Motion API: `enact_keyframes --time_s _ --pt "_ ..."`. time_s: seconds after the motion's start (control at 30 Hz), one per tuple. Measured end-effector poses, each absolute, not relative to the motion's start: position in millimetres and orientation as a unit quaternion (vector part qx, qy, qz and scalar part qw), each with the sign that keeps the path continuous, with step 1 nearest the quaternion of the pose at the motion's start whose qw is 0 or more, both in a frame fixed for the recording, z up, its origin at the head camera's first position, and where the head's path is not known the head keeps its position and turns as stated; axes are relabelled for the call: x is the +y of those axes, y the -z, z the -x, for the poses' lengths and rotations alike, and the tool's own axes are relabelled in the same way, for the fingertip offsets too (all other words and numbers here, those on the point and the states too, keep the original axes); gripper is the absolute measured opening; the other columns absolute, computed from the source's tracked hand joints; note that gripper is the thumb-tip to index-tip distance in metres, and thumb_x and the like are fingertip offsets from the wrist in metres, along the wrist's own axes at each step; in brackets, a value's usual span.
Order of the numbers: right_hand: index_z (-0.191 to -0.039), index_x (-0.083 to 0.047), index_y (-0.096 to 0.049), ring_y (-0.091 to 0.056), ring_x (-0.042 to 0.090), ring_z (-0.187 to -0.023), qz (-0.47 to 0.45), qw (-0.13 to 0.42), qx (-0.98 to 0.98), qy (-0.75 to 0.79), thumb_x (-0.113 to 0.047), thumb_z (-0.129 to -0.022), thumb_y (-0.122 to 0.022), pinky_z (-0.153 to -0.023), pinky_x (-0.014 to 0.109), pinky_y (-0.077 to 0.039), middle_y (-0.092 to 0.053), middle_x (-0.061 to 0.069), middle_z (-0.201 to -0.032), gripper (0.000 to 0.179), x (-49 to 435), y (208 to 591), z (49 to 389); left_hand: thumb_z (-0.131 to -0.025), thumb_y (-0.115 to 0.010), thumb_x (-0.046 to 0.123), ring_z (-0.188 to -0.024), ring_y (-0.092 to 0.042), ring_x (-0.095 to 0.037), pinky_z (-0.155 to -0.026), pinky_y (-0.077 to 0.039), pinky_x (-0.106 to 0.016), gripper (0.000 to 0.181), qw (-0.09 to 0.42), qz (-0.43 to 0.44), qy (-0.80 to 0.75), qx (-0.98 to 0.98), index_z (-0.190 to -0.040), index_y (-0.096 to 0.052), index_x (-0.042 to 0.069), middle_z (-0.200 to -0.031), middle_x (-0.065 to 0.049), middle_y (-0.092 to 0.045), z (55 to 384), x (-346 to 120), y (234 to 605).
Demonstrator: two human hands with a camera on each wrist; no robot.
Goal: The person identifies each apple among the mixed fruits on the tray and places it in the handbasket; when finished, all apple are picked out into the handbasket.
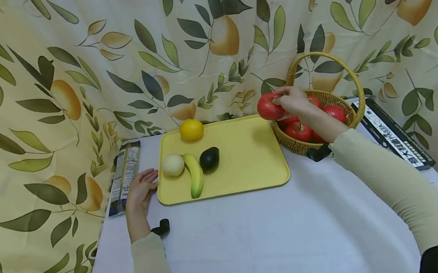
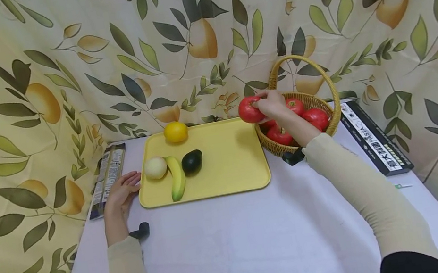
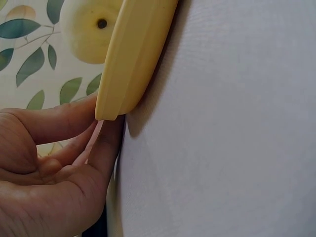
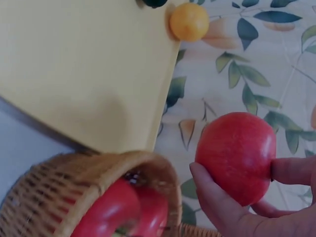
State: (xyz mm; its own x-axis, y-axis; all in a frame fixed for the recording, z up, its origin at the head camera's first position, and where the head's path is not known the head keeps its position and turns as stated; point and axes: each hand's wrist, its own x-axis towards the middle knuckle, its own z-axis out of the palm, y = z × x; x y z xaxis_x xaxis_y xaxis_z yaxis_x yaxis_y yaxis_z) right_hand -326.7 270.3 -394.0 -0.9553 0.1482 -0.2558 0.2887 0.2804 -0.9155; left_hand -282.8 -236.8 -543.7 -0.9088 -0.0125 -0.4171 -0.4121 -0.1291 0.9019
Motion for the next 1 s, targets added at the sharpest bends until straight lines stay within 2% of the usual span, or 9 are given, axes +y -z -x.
enact_keyframes --time_s 0.23,0.4,0.57,0.83,1.0 --pt "-0.153 0.001 -0.042 -0.059 0.04 -0.118 -0.137 0.052 0.82 0.554 -0.018 -0.105 -0.058 -0.084 0.048 -0.061 -0.041 0.026 -0.147 0.054 294 395 318 -0.096 -0.054 -0.019 -0.149 -0.042 -0.026 -0.107 -0.048 -0.027 0.071 0.133 0.169 -0.735 0.644 -0.161 -0.035 0.002 -0.163 -0.018 -0.041 281 -235 545" --pt "-0.152 0.002 -0.044 -0.054 0.043 -0.126 -0.144 0.042 0.825 0.545 -0.016 -0.104 -0.057 -0.084 0.049 -0.061 -0.039 0.027 -0.15 0.053 310 396 312 -0.097 -0.055 -0.018 -0.149 -0.042 -0.025 -0.102 -0.05 -0.023 0.07 0.13 0.168 -0.729 0.651 -0.161 -0.035 0.003 -0.163 -0.017 -0.041 281 -235 547" --pt "-0.153 0.005 -0.043 -0.05 0.046 -0.133 -0.155 0.04 0.83 0.534 -0.014 -0.104 -0.055 -0.088 0.052 -0.059 -0.037 0.029 -0.153 0.054 324 397 306 -0.097 -0.055 -0.017 -0.149 -0.043 -0.025 -0.103 -0.05 -0.024 0.07 0.129 0.173 -0.728 0.651 -0.161 -0.035 0.003 -0.163 -0.017 -0.041 281 -233 547" --pt "-0.152 0.009 -0.038 -0.052 0.047 -0.129 -0.174 0.044 0.839 0.514 -0.014 -0.104 -0.054 -0.085 0.049 -0.061 -0.038 0.033 -0.152 0.055 342 402 302 -0.096 -0.057 -0.016 -0.147 -0.045 -0.023 -0.109 -0.047 -0.028 0.071 0.132 0.187 -0.722 0.653 -0.16 -0.037 0.006 -0.161 -0.015 -0.044 281 -233 547" --pt "-0.15 0.011 -0.038 -0.051 0.047 -0.129 -0.185 0.046 0.841 0.506 -0.013 -0.104 -0.053 -0.088 0.053 -0.059 -0.037 0.033 -0.152 0.054 351 409 302 -0.096 -0.057 -0.016 -0.148 -0.045 -0.023 -0.108 -0.047 -0.027 0.071 0.133 0.182 -0.721 0.655 -0.161 -0.036 0.005 -0.162 -0.015 -0.043 280 -232 547"
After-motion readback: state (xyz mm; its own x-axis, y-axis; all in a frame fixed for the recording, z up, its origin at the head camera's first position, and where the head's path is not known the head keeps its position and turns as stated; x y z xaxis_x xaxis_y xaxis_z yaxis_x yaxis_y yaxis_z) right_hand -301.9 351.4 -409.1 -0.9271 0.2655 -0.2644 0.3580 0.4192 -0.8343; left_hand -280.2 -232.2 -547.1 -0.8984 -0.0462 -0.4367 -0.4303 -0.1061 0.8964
